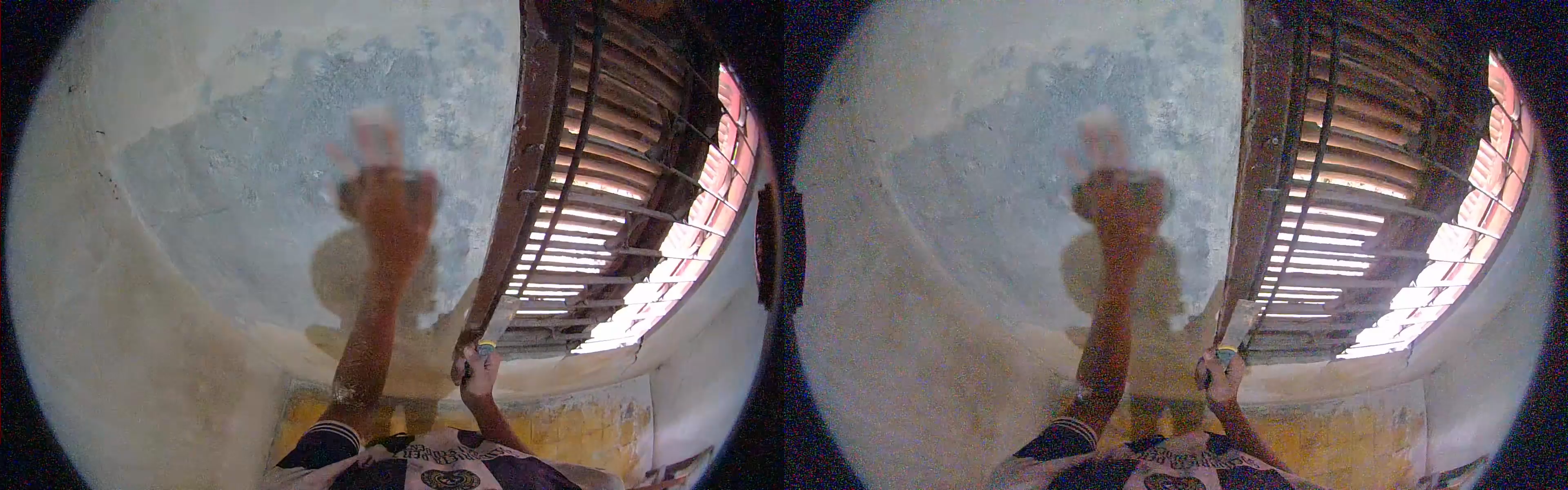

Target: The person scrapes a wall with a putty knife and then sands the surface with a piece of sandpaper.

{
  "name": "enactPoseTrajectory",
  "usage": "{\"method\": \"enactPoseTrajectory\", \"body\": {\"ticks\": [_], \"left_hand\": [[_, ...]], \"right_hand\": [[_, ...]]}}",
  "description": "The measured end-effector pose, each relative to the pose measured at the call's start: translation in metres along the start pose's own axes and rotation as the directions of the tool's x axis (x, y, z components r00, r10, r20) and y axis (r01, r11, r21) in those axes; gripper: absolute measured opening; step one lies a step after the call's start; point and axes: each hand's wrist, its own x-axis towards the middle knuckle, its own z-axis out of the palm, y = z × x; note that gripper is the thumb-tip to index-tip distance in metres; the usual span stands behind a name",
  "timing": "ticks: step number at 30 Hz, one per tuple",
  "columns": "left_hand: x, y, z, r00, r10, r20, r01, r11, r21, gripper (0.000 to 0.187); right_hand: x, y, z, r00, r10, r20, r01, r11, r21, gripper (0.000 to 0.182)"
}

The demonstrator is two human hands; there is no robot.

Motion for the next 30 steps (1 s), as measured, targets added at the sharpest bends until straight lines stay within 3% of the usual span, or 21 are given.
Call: {"method": "enactPoseTrajectory", "body": {"ticks": [3,4,6,7,9,10,12,14,16,18,19,21,23,25,27,30], "left_hand": [[-0.007,0.079,-0.032,0.988,0.123,-0.094,-0.114,0.989,0.097,0.074],[-0.006,0.091,-0.045,0.986,0.153,-0.061,-0.144,0.98,0.134,0.074],[0.0,0.074,-0.033,0.993,0.086,0.078,-0.096,0.985,0.141,0.074],[0.013,0.029,-0.001,0.983,-0.007,0.185,-0.016,0.992,0.123,0.074],[0.024,0.01,0.005,0.99,-0.081,0.116,0.079,0.996,0.029,0.074],[0.032,0.024,-0.015,0.994,-0.079,-0.072,0.074,0.996,-0.059,0.075],[0.033,0.056,-0.039,0.984,0.03,-0.176,-0.047,0.994,-0.096,0.079],[0.005,0.098,-0.039,0.969,0.248,0.015,-0.247,0.969,-0.024,0.083],[0.002,0.084,-0.033,0.972,0.235,-0.022,-0.235,0.972,-0.005,0.087],[0.021,0.051,-0.036,0.967,0.203,-0.154,-0.218,0.972,-0.092,0.091],[0.037,0.029,-0.044,0.956,0.101,-0.276,-0.096,0.995,0.029,0.092],[0.053,-0.003,-0.069,0.894,-0.071,-0.443,0.114,0.991,0.071,0.092],[0.051,-0.008,-0.072,0.896,-0.123,-0.426,0.167,0.984,0.069,0.092],[0.029,0.004,-0.046,0.946,-0.057,-0.318,0.124,0.973,0.197,0.092],[-0.013,0.035,-0.03,0.967,0.217,-0.132,-0.208,0.975,0.081,0.091],[-0.024,0.05,-0.044,0.927,0.215,0.306,-0.261,0.958,0.119,0.09]], "right_hand": [[0.002,-0.005,0.005,0.998,-0.048,-0.034,0.048,0.999,-0.005,0.015],[0.001,-0.006,0.005,0.999,-0.037,-0.023,0.037,0.999,0.011,0.014],[0.002,-0.01,0.005,1.0,-0.025,-0.002,0.025,0.999,0.047,0.014],[0.004,-0.006,0.0,0.999,-0.049,-0.019,0.049,0.999,0.017,0.014],[0.005,0.007,-0.015,0.994,-0.09,-0.057,0.088,0.995,-0.045,0.013],[0.003,0.004,-0.014,0.995,-0.069,-0.074,0.067,0.997,-0.035,0.013],[-0.002,-0.005,-0.009,0.995,-0.027,-0.099,0.026,1.0,-0.016,0.012],[0.001,0.001,-0.01,0.995,-0.066,-0.077,0.062,0.997,-0.049,0.012],[0.002,0.002,-0.016,0.994,-0.095,-0.061,0.092,0.994,-0.053,0.012],[0.001,0.003,-0.02,0.991,-0.122,-0.055,0.121,0.993,-0.013,0.012],[0.002,-0.001,-0.022,0.992,-0.102,-0.071,0.101,0.995,-0.017,0.012],[0.001,-0.01,-0.026,0.992,-0.065,-0.108,0.063,0.998,-0.023,0.012],[0.0,-0.007,-0.03,0.99,-0.067,-0.126,0.066,0.998,-0.006,0.013],[0.002,-0.002,-0.039,0.998,-0.036,-0.047,0.036,0.999,-0.002,0.012],[0.003,0.003,-0.033,0.999,0.02,-0.037,-0.021,0.999,-0.035,0.012],[0.002,0.003,-0.019,1.0,-0.019,-0.007,0.018,0.996,-0.091,0.013]]}}
